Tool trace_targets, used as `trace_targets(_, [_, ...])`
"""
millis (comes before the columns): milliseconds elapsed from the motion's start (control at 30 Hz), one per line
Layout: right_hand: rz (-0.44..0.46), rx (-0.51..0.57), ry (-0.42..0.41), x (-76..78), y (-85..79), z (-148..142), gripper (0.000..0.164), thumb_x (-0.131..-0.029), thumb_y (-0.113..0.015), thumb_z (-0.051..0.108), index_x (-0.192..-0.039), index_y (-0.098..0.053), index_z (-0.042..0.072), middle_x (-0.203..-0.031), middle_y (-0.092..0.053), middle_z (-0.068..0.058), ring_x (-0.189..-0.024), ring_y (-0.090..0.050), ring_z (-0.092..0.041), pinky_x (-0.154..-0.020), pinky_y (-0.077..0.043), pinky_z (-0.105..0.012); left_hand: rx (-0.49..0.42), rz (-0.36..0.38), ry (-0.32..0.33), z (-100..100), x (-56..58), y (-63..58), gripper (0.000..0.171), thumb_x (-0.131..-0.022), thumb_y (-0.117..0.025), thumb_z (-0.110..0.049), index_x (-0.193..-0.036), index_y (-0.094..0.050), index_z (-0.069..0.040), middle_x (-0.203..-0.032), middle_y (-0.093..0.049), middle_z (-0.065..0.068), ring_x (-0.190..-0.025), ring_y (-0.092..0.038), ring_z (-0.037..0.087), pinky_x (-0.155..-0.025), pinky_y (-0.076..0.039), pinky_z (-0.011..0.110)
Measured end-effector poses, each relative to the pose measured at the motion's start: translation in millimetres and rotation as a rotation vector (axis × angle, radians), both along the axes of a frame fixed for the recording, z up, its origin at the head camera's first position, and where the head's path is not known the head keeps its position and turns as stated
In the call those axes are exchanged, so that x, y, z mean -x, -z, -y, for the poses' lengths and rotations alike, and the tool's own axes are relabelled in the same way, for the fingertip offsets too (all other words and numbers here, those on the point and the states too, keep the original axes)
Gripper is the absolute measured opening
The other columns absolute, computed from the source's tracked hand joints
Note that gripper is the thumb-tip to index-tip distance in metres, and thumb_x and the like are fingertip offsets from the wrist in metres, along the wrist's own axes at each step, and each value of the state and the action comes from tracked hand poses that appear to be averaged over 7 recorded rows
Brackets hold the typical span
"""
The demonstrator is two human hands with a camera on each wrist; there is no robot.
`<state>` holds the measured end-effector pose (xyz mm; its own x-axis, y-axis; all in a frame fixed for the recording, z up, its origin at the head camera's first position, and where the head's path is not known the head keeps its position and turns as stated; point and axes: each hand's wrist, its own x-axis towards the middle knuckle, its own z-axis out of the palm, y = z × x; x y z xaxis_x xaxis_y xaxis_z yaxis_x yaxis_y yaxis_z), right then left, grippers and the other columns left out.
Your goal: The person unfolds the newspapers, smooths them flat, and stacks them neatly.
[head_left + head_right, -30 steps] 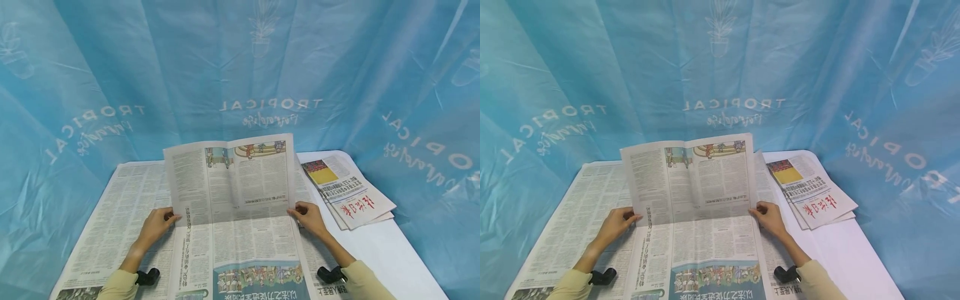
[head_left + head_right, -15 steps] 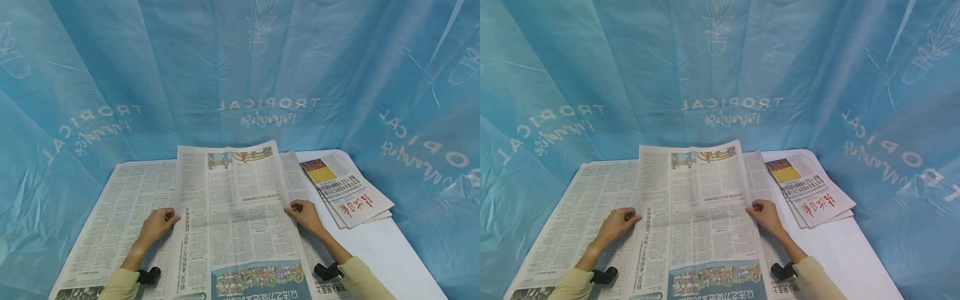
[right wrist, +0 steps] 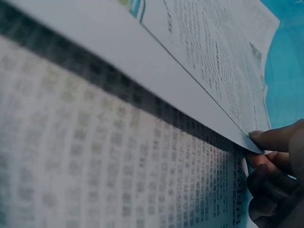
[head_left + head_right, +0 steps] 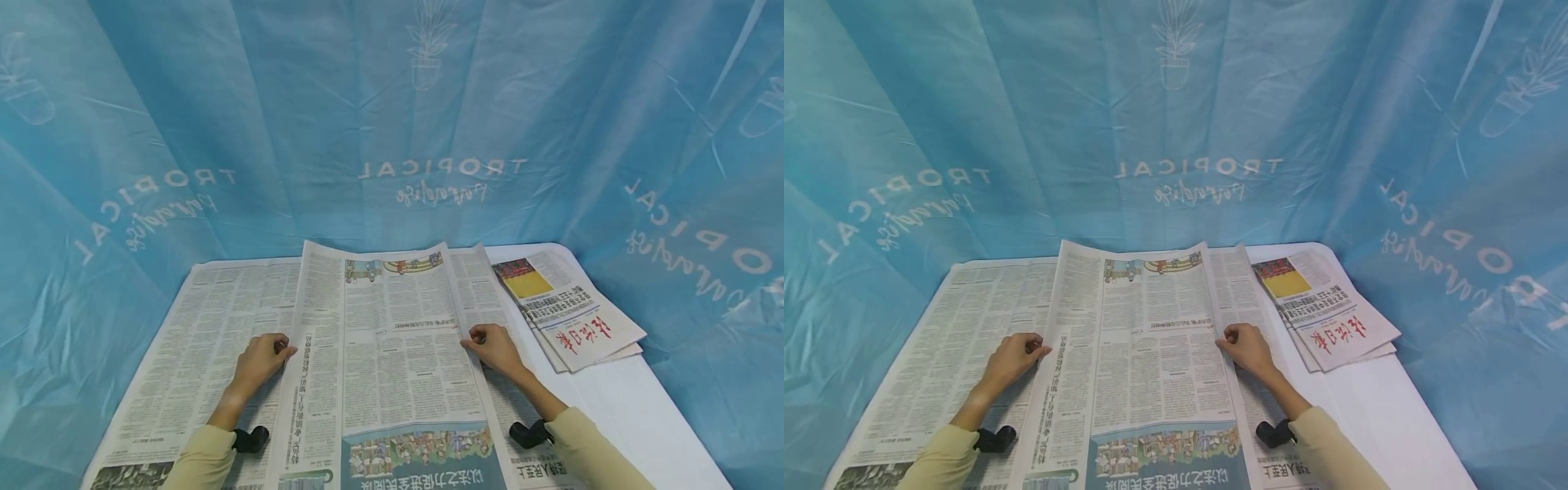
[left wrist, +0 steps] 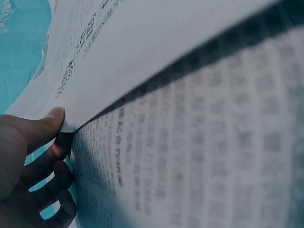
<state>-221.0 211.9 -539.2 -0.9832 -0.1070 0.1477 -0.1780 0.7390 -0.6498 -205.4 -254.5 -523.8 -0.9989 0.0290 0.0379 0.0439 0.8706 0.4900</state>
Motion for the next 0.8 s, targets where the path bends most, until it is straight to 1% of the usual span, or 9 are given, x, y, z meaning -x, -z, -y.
trace_targets(167, [0.020, -0.034, 0.007, 2.6, 0.2, 2.3, 0.023, -0.084, -0.077, 0.019, -0.094, -0.071, 0.000, -0.080, -0.068, -0.006, -0.071, -0.064, -0.018, -0.060, -0.049, -0.032, -0.031, 0.024, -0.036, -0.8, 0.9, -1.4, 0.026, -0.087, -0.074, -0.022, -0.100, -0.070, 0.000, -0.073, -0.066, 0.004, -0.057, -0.055, 0.012, -0.050, -0.042, 0.030])
trace_targets(267, [0.021, -0.033, 0.015, 3.2, 0.6, 3.9, 0.018, -0.084, -0.077, 0.018, -0.090, -0.070, 0.002, -0.076, -0.066, -0.005, -0.068, -0.061, -0.016, -0.058, -0.047, -0.031, -0.067, 0.043, -0.050, -1.1, 1.6, -2.7, 0.026, -0.086, -0.075, -0.021, -0.097, -0.069, 0.001, -0.071, -0.065, 0.004, -0.057, -0.054, 0.013, -0.051, -0.042, 0.030])
trace_targets(367, [0.015, -0.054, 0.010, 2.1, 2.0, 5.0, 0.016, -0.086, -0.075, 0.017, -0.087, -0.068, 0.004, -0.073, -0.063, -0.002, -0.064, -0.058, -0.013, -0.055, -0.044, -0.029, -0.099, 0.054, -0.059, -0.4, 2.9, -2.8, 0.024, -0.085, -0.076, -0.020, -0.094, -0.068, 0.002, -0.069, -0.065, 0.004, -0.056, -0.055, 0.013, -0.051, -0.041, 0.030])
trace_targets(500, [0.013, -0.077, -0.010, -1.3, 1.6, 6.9, 0.019, -0.088, -0.073, 0.020, -0.094, -0.067, 0.002, -0.072, -0.061, -0.001, -0.059, -0.053, -0.011, -0.051, -0.042, -0.028, -0.124, 0.058, -0.071, 1.4, 3.9, -2.4, 0.024, -0.085, -0.076, -0.019, -0.094, -0.069, 0.002, -0.069, -0.066, 0.005, -0.057, -0.056, 0.014, -0.053, -0.042, 0.031])
trace_targets(567, [0.028, -0.060, -0.007, -3.4, 0.5, 7.6, 0.024, -0.089, -0.072, 0.022, -0.098, -0.067, 0.000, -0.072, -0.060, -0.002, -0.059, -0.052, -0.012, -0.052, -0.041, -0.029, -0.129, 0.056, -0.080, 1.8, 4.0, -2.3, 0.025, -0.085, -0.076, -0.019, -0.095, -0.069, 0.003, -0.070, -0.066, 0.006, -0.058, -0.056, 0.015, -0.053, -0.042, 0.031])
trace_targets(633, [0.068, -0.013, 0.016, -6.8, -1.3, 7.5, 0.030, -0.089, -0.072, 0.023, -0.102, -0.066, -0.003, -0.074, -0.062, -0.006, -0.062, -0.054, -0.015, -0.056, -0.044, -0.031, -0.132, 0.055, -0.083, 1.4, 3.9, -2.7, 0.026, -0.085, -0.076, -0.019, -0.095, -0.069, 0.003, -0.071, -0.065, 0.007, -0.058, -0.055, 0.016, -0.053, -0.041, 0.031])
trace_targets(733, [0.166, 0.072, 0.058, -15.0, -4.3, 5.3, 0.037, -0.089, -0.072, 0.023, -0.108, -0.064, -0.008, -0.082, -0.066, -0.011, -0.072, -0.060, -0.018, -0.064, -0.048, -0.033, -0.138, 0.058, -0.086, 1.2, 3.3, -2.6, 0.027, -0.085, -0.076, -0.020, -0.096, -0.069, 0.003, -0.072, -0.066, 0.008, -0.059, -0.056, 0.016, -0.053, -0.042, 0.031])
trace_targets(800, [0.238, 0.128, 0.069, -22.4, -7.5, 3.3, 0.043, -0.089, -0.072, 0.022, -0.112, -0.062, -0.012, -0.087, -0.068, -0.014, -0.074, -0.062, -0.019, -0.064, -0.050, -0.034, -0.146, 0.055, -0.086, 1.6, 2.9, -2.4, 0.026, -0.085, -0.076, -0.019, -0.096, -0.069, 0.003, -0.073, -0.066, 0.008, -0.059, -0.056, 0.016, -0.053, -0.042, 0.031])
